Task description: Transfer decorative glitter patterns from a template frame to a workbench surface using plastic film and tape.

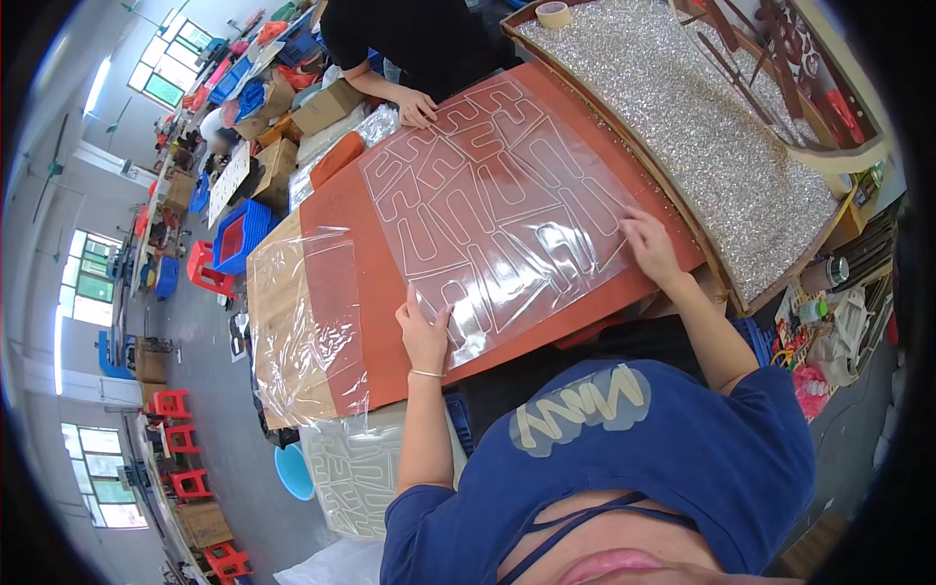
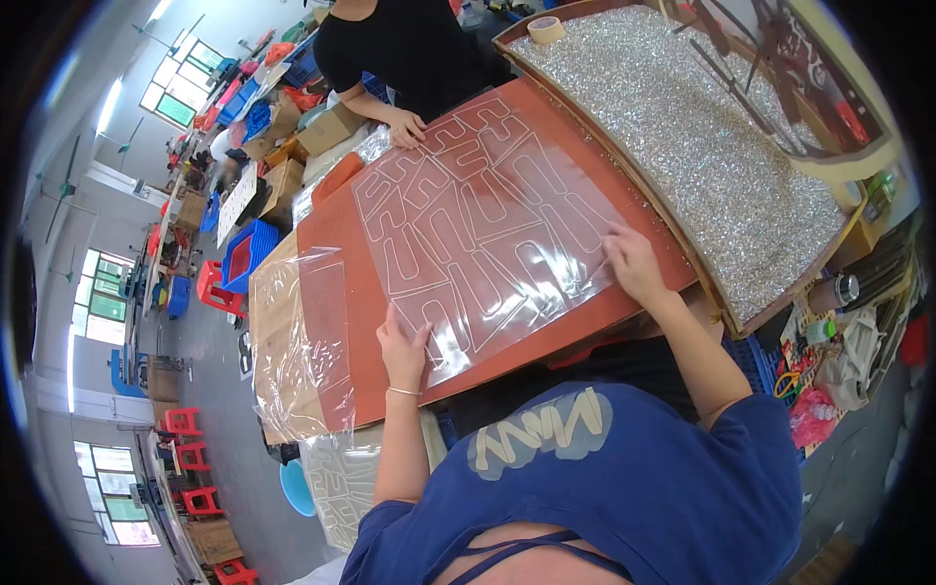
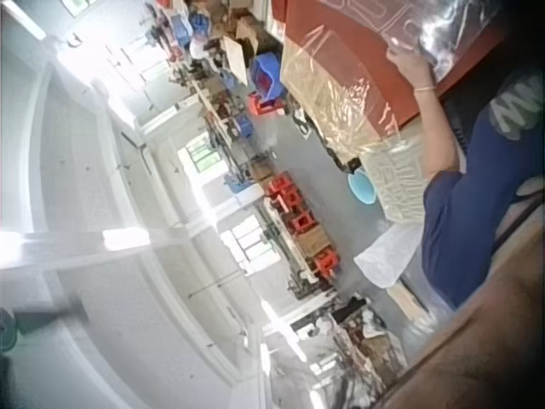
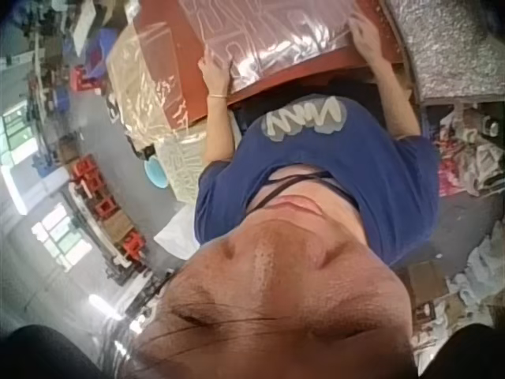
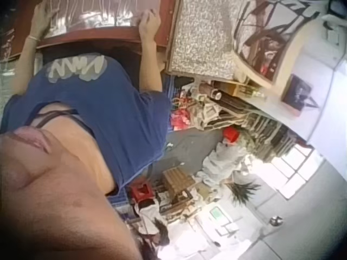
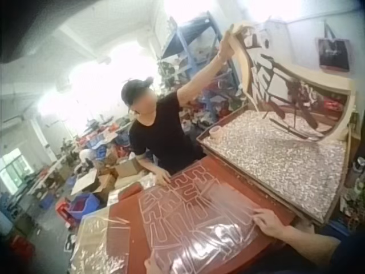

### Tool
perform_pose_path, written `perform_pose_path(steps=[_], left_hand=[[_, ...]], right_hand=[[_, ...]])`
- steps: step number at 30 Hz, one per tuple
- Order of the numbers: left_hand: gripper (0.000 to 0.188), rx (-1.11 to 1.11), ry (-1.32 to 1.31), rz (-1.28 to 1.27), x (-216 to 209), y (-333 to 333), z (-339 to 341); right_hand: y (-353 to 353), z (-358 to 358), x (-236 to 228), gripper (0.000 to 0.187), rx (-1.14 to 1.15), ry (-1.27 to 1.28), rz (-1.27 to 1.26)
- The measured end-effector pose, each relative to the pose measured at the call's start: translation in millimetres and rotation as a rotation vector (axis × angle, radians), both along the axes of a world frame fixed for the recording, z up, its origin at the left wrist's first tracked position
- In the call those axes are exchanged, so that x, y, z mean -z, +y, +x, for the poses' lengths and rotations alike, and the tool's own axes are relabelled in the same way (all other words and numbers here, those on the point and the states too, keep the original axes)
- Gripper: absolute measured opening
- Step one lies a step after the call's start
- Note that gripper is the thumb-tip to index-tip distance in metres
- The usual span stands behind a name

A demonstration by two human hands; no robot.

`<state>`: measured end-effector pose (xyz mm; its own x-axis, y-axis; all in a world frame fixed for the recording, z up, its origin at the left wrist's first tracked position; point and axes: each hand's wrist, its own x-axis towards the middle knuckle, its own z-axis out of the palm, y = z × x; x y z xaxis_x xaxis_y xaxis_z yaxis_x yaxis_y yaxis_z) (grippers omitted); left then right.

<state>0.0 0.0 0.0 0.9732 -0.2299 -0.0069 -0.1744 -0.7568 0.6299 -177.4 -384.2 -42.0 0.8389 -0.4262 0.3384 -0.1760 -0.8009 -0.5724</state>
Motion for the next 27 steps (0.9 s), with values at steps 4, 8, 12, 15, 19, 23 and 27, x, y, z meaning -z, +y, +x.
perform_pose_path(steps=[4,8,12,15,19,23,27], left_hand=[[0.046,0.105,-0.536,0.056,17.2,-1.6,-12.4],[0.032,0.113,-0.512,0.044,35.5,14.3,-10.9],[0.028,0.097,-0.506,0.048,37.7,16.9,-14.5],[0.025,0.078,-0.506,0.056,35.6,19.0,-16.8],[0.023,0.065,-0.469,0.083,33.3,21.9,-14.1],[0.023,0.062,-0.448,0.090,35.4,26.3,-17.0],[0.035,-0.126,-0.179,-0.082,27.5,40.8,-21.9]], right_hand=[[-31.6,-21.5,-9.3,0.021,0.127,-0.205,0.378],[-17.7,-43.0,-16.4,0.018,0.041,-0.143,0.263],[6.6,-59.0,-15.5,0.018,-0.062,-0.057,0.048],[23.9,-65.1,-20.6,0.017,-0.063,-0.075,-0.128],[30.4,-68.8,-27.0,0.017,-0.105,-0.038,-0.160],[26.9,-69.8,-28.4,0.016,-0.097,-0.109,-0.133],[16.8,-72.1,-26.8,0.014,-0.068,-0.158,0.096]])
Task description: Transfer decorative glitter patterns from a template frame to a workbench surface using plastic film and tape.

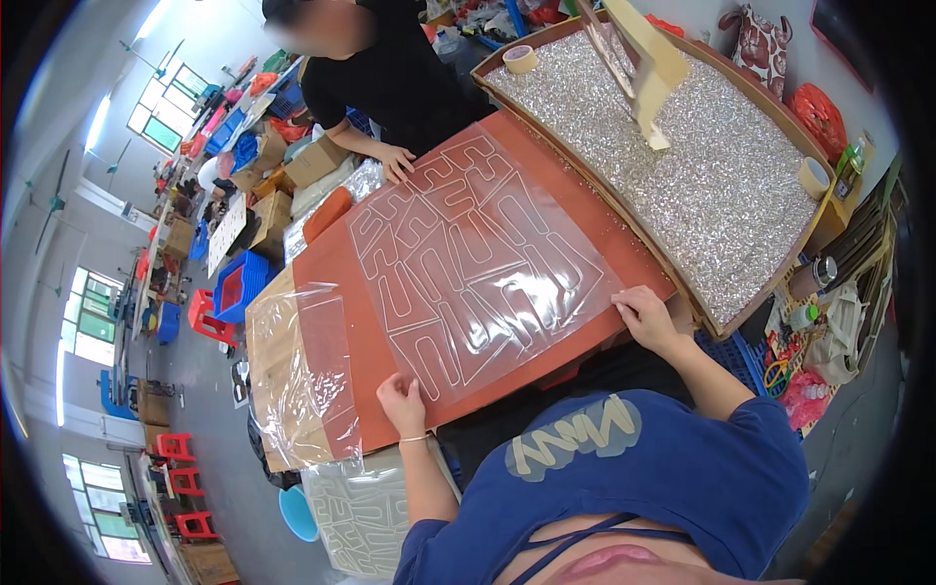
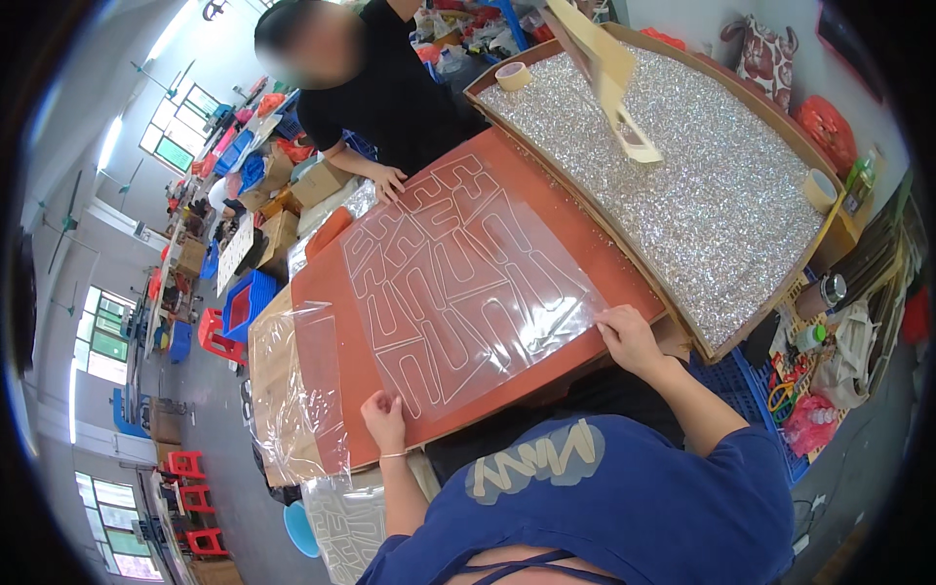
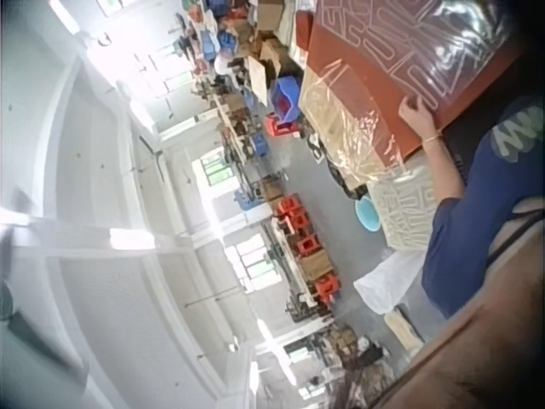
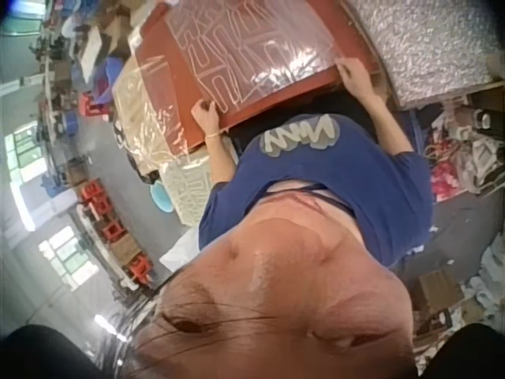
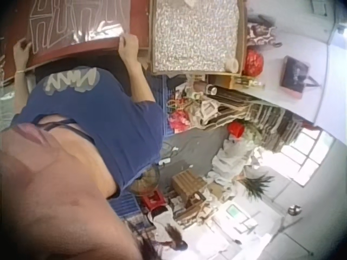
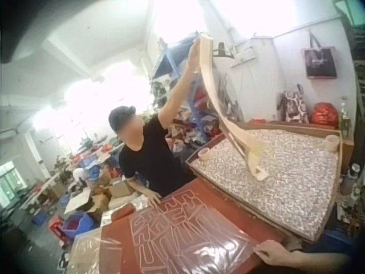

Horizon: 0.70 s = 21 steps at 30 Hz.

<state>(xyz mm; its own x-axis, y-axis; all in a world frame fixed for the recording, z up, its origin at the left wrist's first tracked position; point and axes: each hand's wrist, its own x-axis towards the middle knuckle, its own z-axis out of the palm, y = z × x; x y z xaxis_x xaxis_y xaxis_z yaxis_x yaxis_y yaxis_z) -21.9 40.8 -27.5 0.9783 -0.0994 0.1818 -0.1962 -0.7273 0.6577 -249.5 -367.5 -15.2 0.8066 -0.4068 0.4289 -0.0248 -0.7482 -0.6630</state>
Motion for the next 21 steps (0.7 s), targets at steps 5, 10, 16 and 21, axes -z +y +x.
perform_pose_path(steps=[5,10,16,21], left_hand=[[0.045,0.061,-0.182,-0.233,-102.5,-45.8,11.2],[0.071,0.740,-0.023,-0.634,-313.0,-200.5,19.4],[0.122,0.839,0.043,-0.169,-455.5,-374.2,-49.2],[0.129,0.896,-0.636,-0.370,-398.1,-417.9,-86.9]], right_hand=[[-23.5,14.7,-21.7,0.029,0.161,-0.262,1.064],[-111.3,76.8,-66.2,0.079,0.049,-0.682,1.808],[-137.9,156.4,-70.6,0.093,-0.039,-0.684,1.975],[-184.5,165.5,-42.1,0.089,-0.097,-1.041,2.068]])
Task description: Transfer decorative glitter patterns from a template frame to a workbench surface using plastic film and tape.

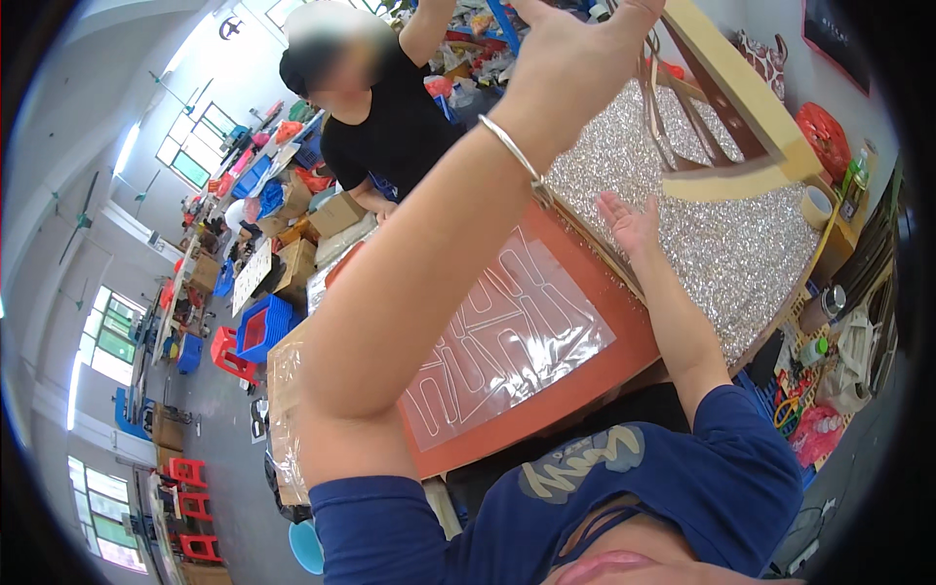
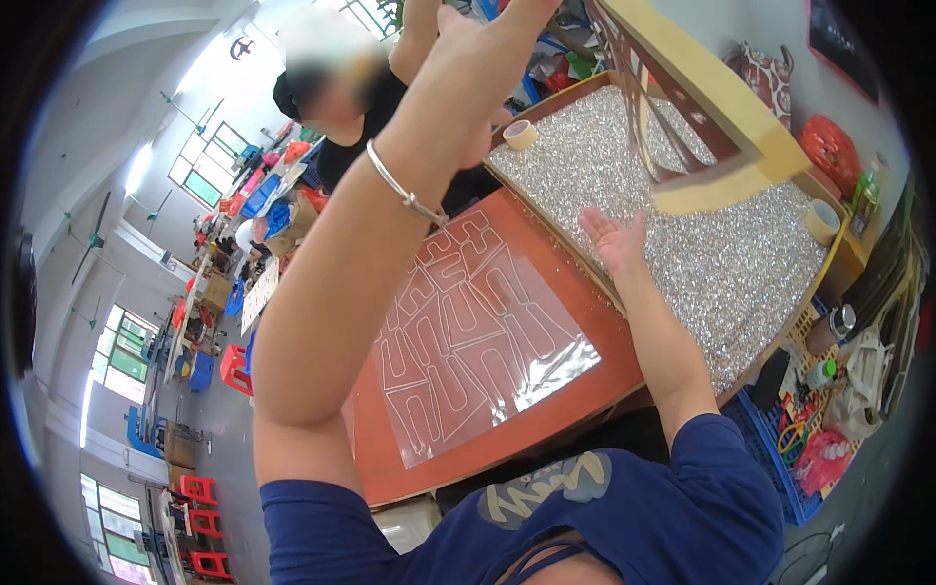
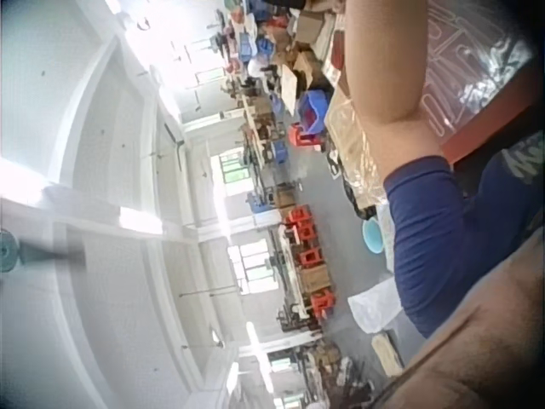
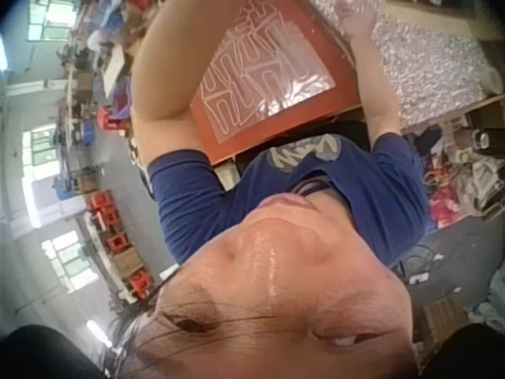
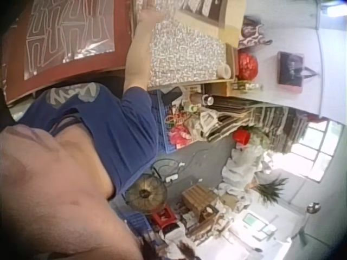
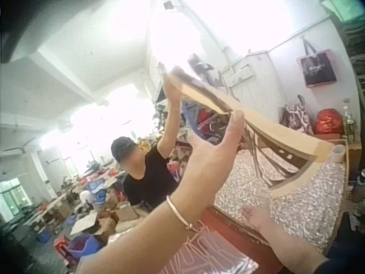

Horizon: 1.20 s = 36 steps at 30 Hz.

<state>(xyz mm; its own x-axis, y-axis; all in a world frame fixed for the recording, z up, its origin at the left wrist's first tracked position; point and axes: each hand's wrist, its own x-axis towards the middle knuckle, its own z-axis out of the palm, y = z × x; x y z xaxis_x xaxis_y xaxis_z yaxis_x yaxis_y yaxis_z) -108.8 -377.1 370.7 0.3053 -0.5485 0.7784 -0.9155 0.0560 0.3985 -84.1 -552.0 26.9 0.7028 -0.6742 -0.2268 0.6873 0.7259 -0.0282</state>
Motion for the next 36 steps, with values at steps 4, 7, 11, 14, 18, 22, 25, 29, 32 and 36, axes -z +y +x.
perform_pose_path(steps=[4,7,11,14,18,22,25,29,32,36], left_hand=[[0.115,0.211,0.644,-0.042,-28.2,1.0,2.0],[0.039,0.528,0.921,-0.064,-21.5,17.2,11.6],[0.027,0.516,0.959,0.081,13.3,44.7,55.6],[0.035,0.558,1.236,0.062,49.6,87.8,84.9],[0.041,0.533,1.518,0.089,94.4,157.5,114.1],[0.057,0.424,1.385,-0.080,150.8,222.0,131.3],[0.064,0.510,1.547,-0.216,176.4,242.9,128.9],[0.072,0.734,1.580,-0.214,208.7,274.3,127.6],[0.076,0.789,1.589,-0.285,236.7,295.8,133.3],[0.083,0.810,1.533,-0.391,250.9,321.1,127.4]], right_hand=[[-36.9,-2.5,4.7,0.084,0.027,-0.108,-0.034],[-44.1,-10.8,-21.0,0.082,0.149,0.082,-0.096],[-47.4,-15.0,-11.2,0.070,0.128,-0.033,-0.239],[-46.7,-27.2,0.9,0.067,0.091,-0.117,-0.391],[-44.5,-45.8,9.6,0.063,0.054,-0.244,-0.569],[19.2,-61.3,-54.1,0.069,-0.051,-0.118,-0.812],[26.7,-50.9,-37.8,0.082,-0.292,-0.110,-0.822],[49.4,-46.7,-28.8,0.093,-0.477,-0.039,-0.739],[44.7,-46.8,-20.0,0.093,-0.587,-0.025,-0.709],[63.8,-51.9,-30.8,0.098,-0.726,-0.055,-0.668]])
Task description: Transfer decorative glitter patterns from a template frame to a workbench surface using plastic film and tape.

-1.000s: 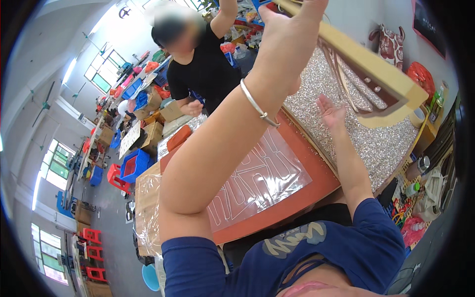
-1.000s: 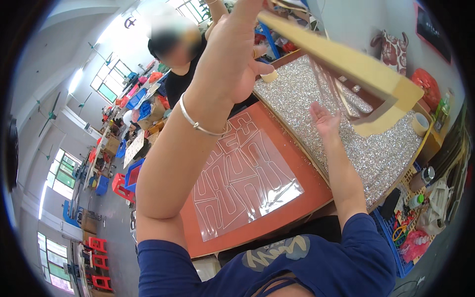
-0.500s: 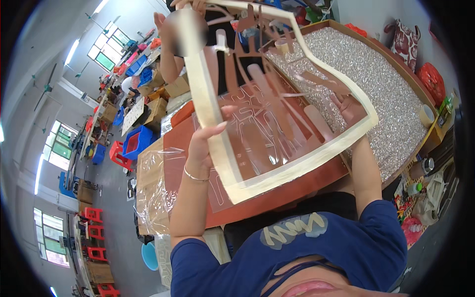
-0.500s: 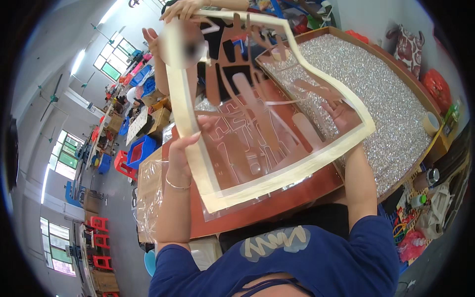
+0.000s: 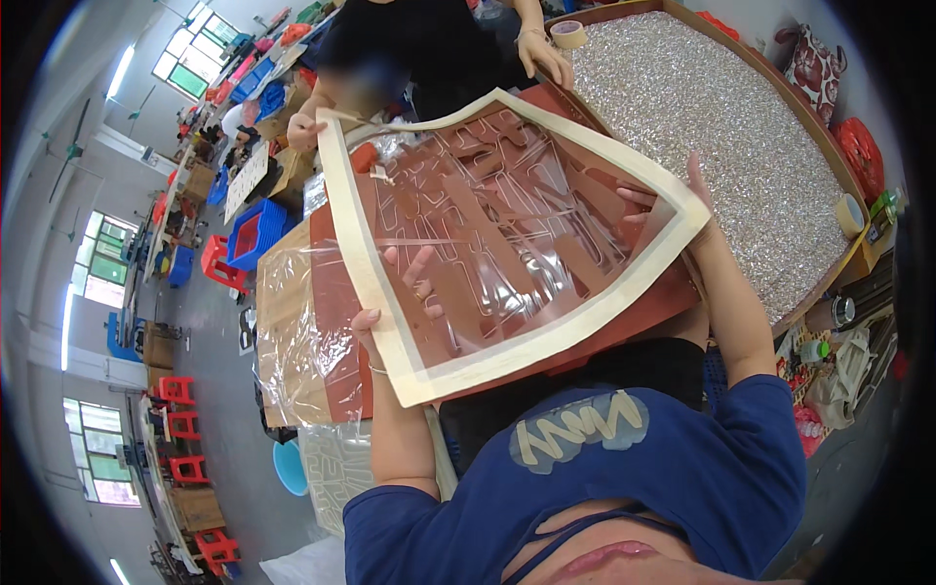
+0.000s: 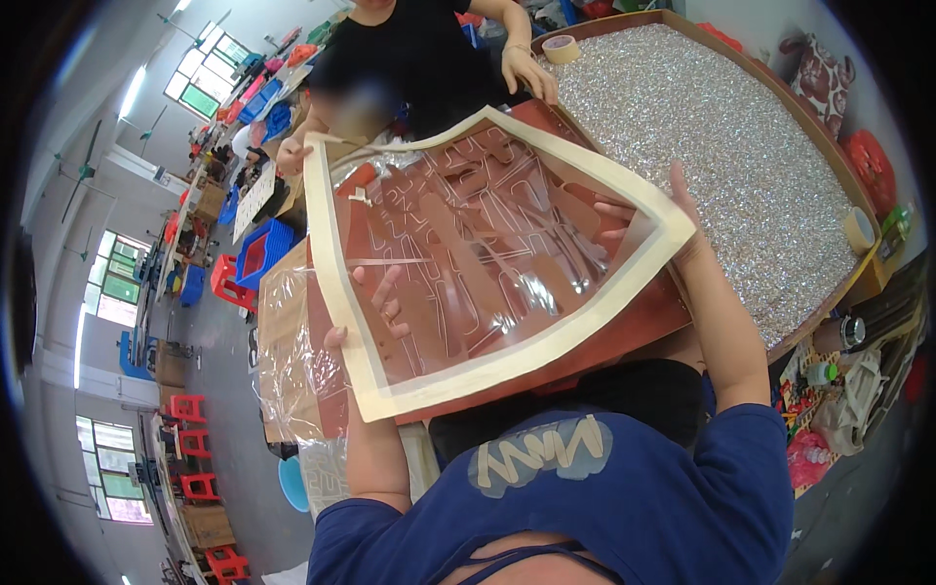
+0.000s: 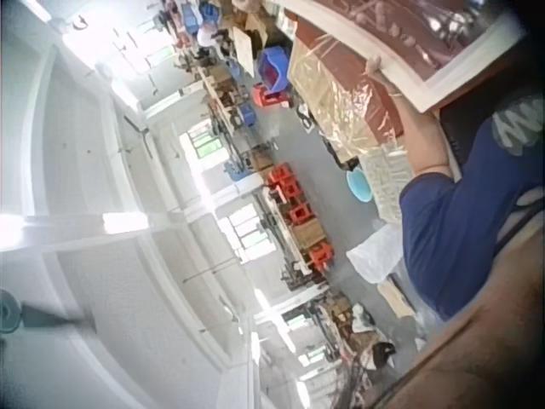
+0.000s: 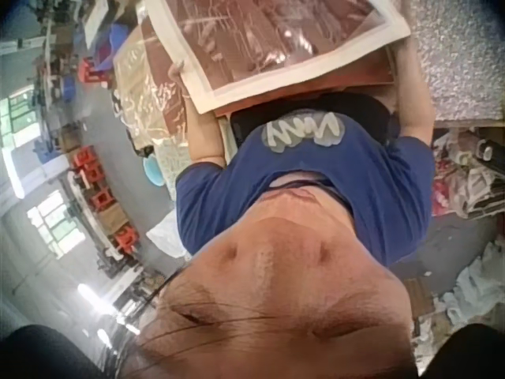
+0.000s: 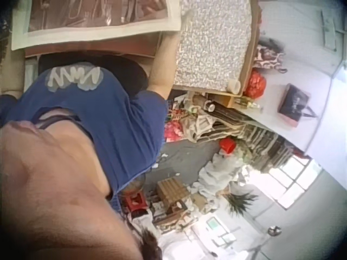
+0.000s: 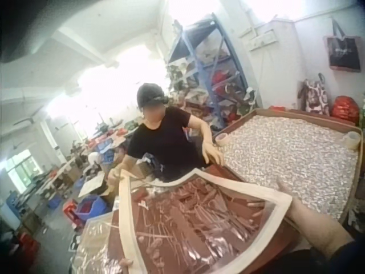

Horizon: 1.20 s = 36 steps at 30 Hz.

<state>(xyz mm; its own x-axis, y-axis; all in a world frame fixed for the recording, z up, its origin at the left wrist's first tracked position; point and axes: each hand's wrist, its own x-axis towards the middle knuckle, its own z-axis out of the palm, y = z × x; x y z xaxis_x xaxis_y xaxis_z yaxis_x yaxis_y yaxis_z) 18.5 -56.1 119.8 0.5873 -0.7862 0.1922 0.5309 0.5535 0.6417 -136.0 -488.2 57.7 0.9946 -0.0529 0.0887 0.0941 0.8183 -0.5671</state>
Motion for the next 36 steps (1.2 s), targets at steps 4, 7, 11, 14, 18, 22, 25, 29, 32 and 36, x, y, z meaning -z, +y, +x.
perform_pose_path(steps=[4,7,11,14,18,22,25,29,32,36], left_hand=[[0.086,-0.167,-0.013,0.069,9.8,18.1,-9.8],[0.086,-0.154,0.043,0.024,34.3,32.9,-11.9],[0.083,-0.138,0.149,0.042,59.8,53.2,-13.5],[0.078,-0.118,0.313,0.309,66.7,61.0,-11.8],[0.085,-0.081,0.170,0.340,56.6,67.9,3.7],[0.085,-0.190,0.047,0.271,29.5,70.3,21.4],[0.079,-0.231,0.048,0.198,54.8,85.3,35.6],[0.065,-0.219,0.142,0.541,108.1,101.1,41.4],[0.045,-0.208,0.201,0.719,110.5,97.4,29.2],[0.034,-0.393,0.039,0.597,90.4,101.4,17.0]], right_hand=[[5.6,-2.7,5.0,0.078,-0.070,0.024,-0.110],[8.4,-4.5,10.5,0.062,-0.181,0.166,-0.152],[20.5,-5.0,15.0,0.059,-0.214,0.369,-0.463],[30.2,-4.3,9.4,0.057,-0.064,0.461,-0.708],[35.1,1.6,8.4,0.064,0.123,0.322,-0.731],[14.7,-0.4,4.4,0.063,0.206,0.215,-0.543],[31.7,-4.1,-2.8,0.053,0.403,0.174,-0.419],[22.6,-15.3,73.8,0.035,0.258,0.647,-0.945],[33.2,-17.9,69.8,0.034,0.262,0.682,-1.080],[56.5,-27.6,20.7,0.036,0.389,0.376,-0.698]])
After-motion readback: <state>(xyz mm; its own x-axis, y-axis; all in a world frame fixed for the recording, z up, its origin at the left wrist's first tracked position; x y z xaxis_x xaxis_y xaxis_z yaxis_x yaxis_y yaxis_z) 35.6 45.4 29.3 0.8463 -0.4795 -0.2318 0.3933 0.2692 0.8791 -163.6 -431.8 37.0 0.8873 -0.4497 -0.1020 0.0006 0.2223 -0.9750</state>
